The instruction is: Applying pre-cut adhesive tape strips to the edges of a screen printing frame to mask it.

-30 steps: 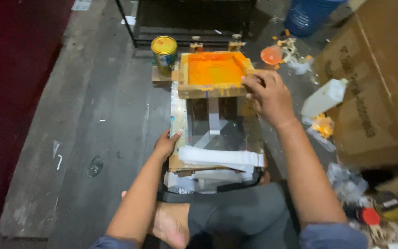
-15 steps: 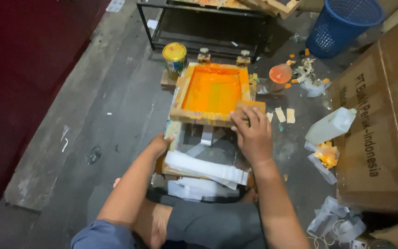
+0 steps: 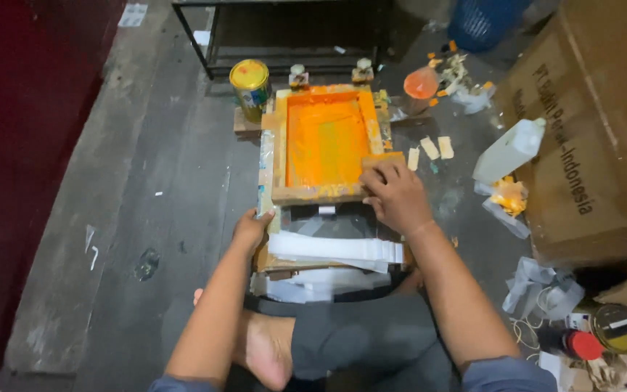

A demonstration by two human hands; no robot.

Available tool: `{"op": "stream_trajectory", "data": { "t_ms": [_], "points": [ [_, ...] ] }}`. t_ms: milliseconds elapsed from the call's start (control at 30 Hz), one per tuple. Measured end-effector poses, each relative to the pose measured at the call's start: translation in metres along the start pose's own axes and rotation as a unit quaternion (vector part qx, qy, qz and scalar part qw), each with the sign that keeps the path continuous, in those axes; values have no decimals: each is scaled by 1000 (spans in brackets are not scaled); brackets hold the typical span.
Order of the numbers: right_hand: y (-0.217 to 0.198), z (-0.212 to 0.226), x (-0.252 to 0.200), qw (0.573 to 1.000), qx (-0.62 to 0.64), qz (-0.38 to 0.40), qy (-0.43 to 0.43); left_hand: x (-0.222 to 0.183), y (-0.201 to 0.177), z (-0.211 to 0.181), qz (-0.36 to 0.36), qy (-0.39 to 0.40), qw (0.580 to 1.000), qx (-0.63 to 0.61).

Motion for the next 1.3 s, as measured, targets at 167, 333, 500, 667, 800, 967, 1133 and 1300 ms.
{"op": "stream_trajectory", "data": {
  "t_ms": [167, 333, 500, 667, 800, 967, 1133, 1300],
  "points": [
    [31, 14, -5, 997, -23, 70, -11, -4, 3, -4, 5, 4, 1000, 3],
    [40, 15, -4, 994, -21, 106, 2, 25, 10, 14, 0, -9, 1000, -16],
    [20, 7, -1, 990, 71, 114, 51, 8, 14, 7, -5, -27, 999, -43],
    [36, -7, -2, 992, 62, 70, 86, -23, 19, -17, -2, -52, 997, -55],
    [7, -15, 19, 987, 107, -9, 118, -4, 21, -11, -6, -49, 999, -13],
    [9, -14, 76, 982, 139, -94, 85, -20, 20, -19, -11, -46, 999, -7],
    [61, 13, 131, 985, 153, -39, 65, -7, 23, -9, -12, -54, 997, -44],
    [125, 27, 135, 972, 112, 158, 134, 18, 33, 10, -2, -65, 994, -89]
  ]
}}
Point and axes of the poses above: each hand's wrist, its own x-axis towards the middle knuckle, its own y-axis out of the palm, z = x × y, the point moved 9 cm from there along x, towards the middle knuckle, and after that the axes turned 13 degrees about -x, right-handed, at the moved point
